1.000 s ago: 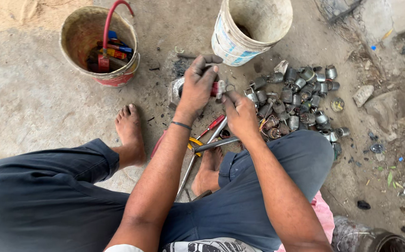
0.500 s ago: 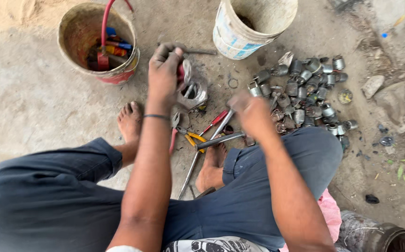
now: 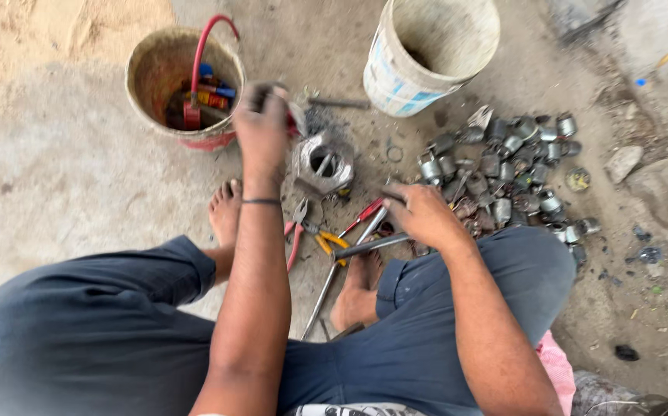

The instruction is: The person sits on the ground and uses pliers and a hammer to disassemble small cylindrical electrical components. They repeatedly strike the components to separate parts and pull out copper wire, placing the separated pieces into a nearby bucket.

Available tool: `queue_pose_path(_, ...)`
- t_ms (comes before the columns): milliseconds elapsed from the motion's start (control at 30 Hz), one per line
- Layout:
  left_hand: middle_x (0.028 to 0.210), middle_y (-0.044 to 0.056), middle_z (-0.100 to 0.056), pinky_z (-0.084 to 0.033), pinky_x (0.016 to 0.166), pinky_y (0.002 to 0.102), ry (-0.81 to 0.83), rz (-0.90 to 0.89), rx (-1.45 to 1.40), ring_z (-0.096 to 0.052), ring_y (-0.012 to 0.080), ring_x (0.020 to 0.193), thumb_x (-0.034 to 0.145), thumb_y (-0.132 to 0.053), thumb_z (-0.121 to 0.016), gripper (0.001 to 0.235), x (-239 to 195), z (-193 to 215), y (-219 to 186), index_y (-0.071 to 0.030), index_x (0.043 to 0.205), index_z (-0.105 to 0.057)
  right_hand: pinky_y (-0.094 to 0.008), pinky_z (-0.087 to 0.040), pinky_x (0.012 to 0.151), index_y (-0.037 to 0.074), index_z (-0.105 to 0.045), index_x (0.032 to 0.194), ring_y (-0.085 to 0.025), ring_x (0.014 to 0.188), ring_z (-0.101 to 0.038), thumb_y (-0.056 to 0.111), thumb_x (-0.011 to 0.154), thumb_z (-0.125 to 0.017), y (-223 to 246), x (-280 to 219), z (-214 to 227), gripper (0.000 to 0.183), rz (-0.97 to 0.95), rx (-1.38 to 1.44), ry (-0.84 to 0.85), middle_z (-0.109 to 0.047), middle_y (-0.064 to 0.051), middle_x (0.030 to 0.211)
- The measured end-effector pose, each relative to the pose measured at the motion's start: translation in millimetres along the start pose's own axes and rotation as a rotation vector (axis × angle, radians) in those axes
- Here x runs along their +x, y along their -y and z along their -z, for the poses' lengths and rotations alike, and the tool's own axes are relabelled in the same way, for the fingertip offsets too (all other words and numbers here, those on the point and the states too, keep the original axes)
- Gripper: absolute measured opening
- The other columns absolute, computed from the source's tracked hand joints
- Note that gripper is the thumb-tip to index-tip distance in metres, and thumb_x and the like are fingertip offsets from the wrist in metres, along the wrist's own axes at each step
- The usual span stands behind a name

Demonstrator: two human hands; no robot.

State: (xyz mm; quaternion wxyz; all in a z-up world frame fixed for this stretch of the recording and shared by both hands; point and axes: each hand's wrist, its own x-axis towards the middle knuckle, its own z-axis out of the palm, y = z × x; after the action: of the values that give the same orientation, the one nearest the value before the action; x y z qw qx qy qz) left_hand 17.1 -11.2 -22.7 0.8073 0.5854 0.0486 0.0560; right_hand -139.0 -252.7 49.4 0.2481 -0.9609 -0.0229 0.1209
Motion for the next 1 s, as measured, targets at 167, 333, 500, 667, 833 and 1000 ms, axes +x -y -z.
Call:
queue_pose_path(167, 0.079, 0.002, -0.065, -0.051, 0.057, 0.024, 0.370, -0.139, 0.275, -0.062, 0.0083, 0.064, 0.097, -0.007, -0.065, 0.005, -45.7, -52.2, -15.4, -0.003, 0.100, -0.066, -0.039, -0.045, 0.103, 0.002, -0.053, 0.141, -0.027, 0.123, -0.060, 0.024, 0.089, -0.073, -0.1, 3.3, -17.4, 0.060, -0.005, 0.390, -0.106, -0.063, -0.017, 0.135)
queue_pose_path(333, 0.075, 0.003, -0.059, -0.046, 0.057, 0.032, 0.479, 0.158, 0.061, -0.055, 0.0162, 0.062, 0.098, -0.008, -0.066, 0.007, -53.7, -67.4, -17.3, -0.002, 0.102, -0.064, -0.031, -0.037, 0.059, -0.007, -0.067, 0.107, -0.011, 0.068, -0.045, 0.018, 0.108, -0.066, -2.8, 18.8, -42.7, 0.024, -0.183, 0.961, -0.055, -0.054, -0.001, 0.080)
queue_pose_path(500, 0.087, 0.006, -0.068, -0.054, 0.076, 0.036, 0.758, -0.294, 0.504, -0.067, 0.0206, 0.080, 0.093, -0.007, -0.070, 0.006, -39.6, -48.3, 4.5, -0.006, 0.098, -0.072, -0.029, -0.031, 0.053, 0.000, -0.071, 0.098, -0.008, 0.059, -0.039, 0.018, 0.104, -0.063, -22.9, 9.5, -22.6, 0.021, -0.199, 0.762, -0.259, -0.048, 0.003, 0.067)
queue_pose_path(667, 0.087, 0.010, -0.069, -0.053, 0.070, 0.039, 0.110, -0.085, 0.384, -0.067, 0.0255, 0.076, 0.097, -0.009, -0.066, 0.009, -33.3, -48.4, 20.6, -0.002, 0.102, -0.068, -0.027, -0.052, 0.072, 0.002, -0.075, 0.106, -0.008, 0.080, -0.064, 0.015, 0.096, -0.066, -15.2, 4.2, -23.8, 0.019, 0.013, 0.493, -0.048, -0.074, 0.000, 0.090)
queue_pose_path(833, 0.080, 0.012, -0.069, -0.050, 0.058, 0.040, 0.613, 0.181, 0.288, -0.060, 0.0243, 0.064, 0.096, -0.010, -0.065, 0.011, -21.0, -27.0, 22.5, -0.005, 0.099, -0.074, -0.035, -0.057, 0.070, 0.005, -0.076, 0.107, -0.015, 0.077, -0.067, 0.022, 0.097, -0.065, -26.2, 13.2, 5.0, 0.022, -0.367, 0.583, -0.503, -0.075, -0.007, 0.093)
queue_pose_path(1000, 0.085, 0.003, -0.071, -0.055, 0.068, 0.026, 0.021, -0.346, 0.551, -0.065, 0.0066, 0.074, 0.096, -0.006, -0.067, 0.005, -25.2, -27.6, 20.1, -0.007, 0.098, -0.071, -0.037, -0.058, 0.083, 0.002, -0.077, 0.105, -0.016, 0.091, -0.071, 0.023, 0.096, -0.068, -13.1, -11.7, -20.1, 0.025, 0.155, 0.836, 0.133, -0.078, -0.009, 0.098)
